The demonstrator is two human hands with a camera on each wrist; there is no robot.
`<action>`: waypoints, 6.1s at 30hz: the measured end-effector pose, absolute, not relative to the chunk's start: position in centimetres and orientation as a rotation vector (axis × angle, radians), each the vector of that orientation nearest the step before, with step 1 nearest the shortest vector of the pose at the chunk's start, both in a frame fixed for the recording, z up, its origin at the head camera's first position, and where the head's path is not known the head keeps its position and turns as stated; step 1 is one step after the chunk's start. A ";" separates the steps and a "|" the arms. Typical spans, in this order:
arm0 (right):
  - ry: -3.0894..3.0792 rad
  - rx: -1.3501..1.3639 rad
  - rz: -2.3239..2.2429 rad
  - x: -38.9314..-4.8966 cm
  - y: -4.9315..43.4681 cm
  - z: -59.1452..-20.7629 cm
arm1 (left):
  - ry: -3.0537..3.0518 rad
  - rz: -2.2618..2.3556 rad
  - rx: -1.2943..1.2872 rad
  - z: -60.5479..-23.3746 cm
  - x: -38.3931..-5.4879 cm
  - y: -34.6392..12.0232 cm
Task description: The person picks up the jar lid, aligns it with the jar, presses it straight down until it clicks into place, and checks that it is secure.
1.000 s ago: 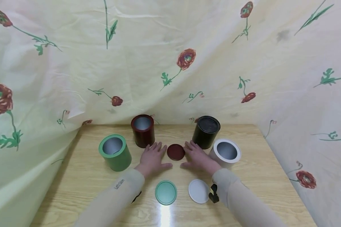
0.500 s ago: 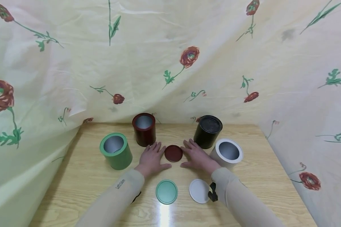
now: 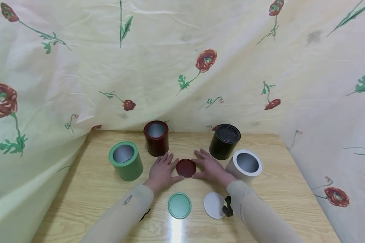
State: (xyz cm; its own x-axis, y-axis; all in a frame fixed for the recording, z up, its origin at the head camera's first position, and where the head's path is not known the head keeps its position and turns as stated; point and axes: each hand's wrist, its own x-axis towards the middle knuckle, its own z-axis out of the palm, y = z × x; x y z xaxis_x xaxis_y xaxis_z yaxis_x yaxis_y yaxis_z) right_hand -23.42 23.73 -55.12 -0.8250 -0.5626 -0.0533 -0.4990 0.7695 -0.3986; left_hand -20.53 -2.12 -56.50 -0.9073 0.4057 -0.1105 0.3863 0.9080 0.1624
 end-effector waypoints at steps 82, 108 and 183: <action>2.930 -1.157 -1.047 -22.8 22.4 -48.2 | 3.285 0.559 0.972 -47.0 -20.0 -5.5; 2.935 -1.129 -1.019 -26.5 16.8 -44.6 | 3.285 0.252 0.837 -41.3 -23.1 -10.6; 2.868 -0.862 -0.777 -33.5 11.9 -46.0 | 3.062 0.291 0.686 -43.8 -30.7 -14.9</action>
State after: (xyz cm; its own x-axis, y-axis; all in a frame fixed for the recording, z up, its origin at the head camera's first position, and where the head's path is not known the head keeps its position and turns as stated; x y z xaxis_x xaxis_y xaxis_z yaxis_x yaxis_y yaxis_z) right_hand -33.46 11.86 -45.95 -0.8438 -0.5280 0.0959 -0.5043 0.7188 -0.4785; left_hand -30.75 -14.87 -43.78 -0.9053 0.4219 0.0495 0.4237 0.8883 0.1772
